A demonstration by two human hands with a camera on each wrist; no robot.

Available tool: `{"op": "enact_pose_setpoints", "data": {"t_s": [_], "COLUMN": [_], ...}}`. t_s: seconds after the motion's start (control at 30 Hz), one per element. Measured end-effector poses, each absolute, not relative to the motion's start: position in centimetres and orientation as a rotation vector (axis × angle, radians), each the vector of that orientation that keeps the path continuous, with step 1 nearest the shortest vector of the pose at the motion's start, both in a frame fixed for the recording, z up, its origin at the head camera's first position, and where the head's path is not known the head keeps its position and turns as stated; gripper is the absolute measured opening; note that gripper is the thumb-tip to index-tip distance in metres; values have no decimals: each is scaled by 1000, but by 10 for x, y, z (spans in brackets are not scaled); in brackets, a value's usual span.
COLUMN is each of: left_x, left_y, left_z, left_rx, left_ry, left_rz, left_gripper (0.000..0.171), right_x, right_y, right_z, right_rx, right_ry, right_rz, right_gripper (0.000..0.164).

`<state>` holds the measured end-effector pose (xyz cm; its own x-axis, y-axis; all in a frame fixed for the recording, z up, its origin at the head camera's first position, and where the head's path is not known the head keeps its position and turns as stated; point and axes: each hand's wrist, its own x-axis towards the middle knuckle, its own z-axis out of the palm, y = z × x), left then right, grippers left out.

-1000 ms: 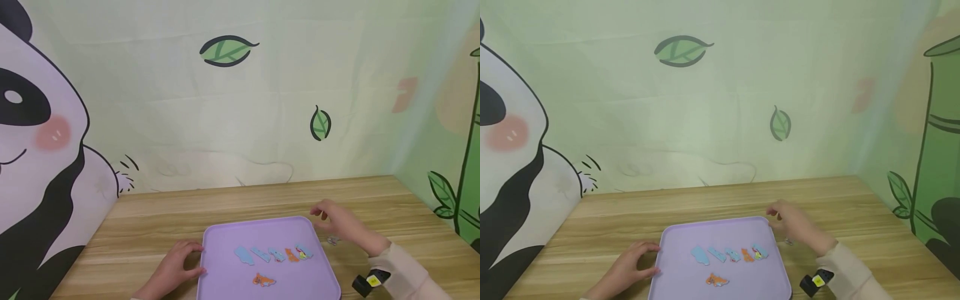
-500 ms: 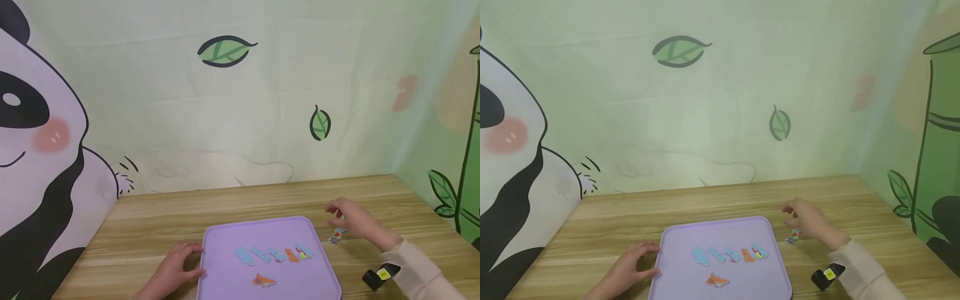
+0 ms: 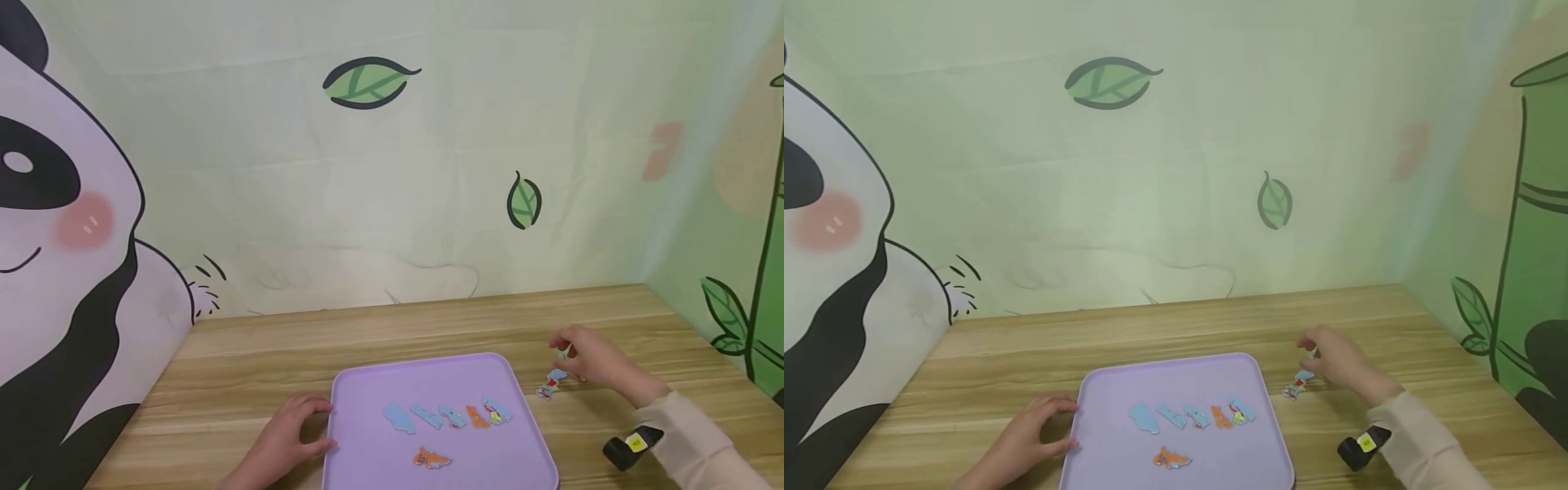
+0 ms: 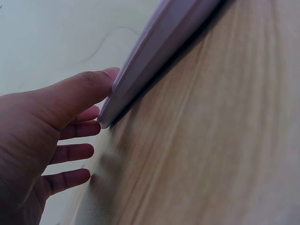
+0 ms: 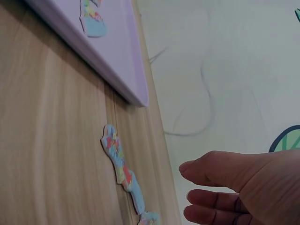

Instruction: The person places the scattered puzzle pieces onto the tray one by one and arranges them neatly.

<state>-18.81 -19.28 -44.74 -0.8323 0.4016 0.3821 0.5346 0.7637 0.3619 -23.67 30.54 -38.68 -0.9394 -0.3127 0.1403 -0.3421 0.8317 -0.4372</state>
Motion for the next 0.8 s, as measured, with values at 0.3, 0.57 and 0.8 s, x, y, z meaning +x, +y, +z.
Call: {"op": "enact_pose_setpoints", "data": {"t_s": [0.3,0.57,0.8], "left_x": [-187,-187,-187], "left_y": [-193,-192,-191], "left_z": [-446,-446,-444], "left_rx": [-741,-720,-701], "left_ry": [-2655,-2690,-2718], "left_rz": [-666,-671,-672], "left_gripper": [43,44,44], "right_x": [-244,-246,-245], "right_y": [323,332,331], "right_z": [-400,-405,-402], "right_rx": [533,460,404], "right_ry": [-2925,-2956,-3013], "right_rz": [632,651,590], "right_gripper": [28,33,37]}}
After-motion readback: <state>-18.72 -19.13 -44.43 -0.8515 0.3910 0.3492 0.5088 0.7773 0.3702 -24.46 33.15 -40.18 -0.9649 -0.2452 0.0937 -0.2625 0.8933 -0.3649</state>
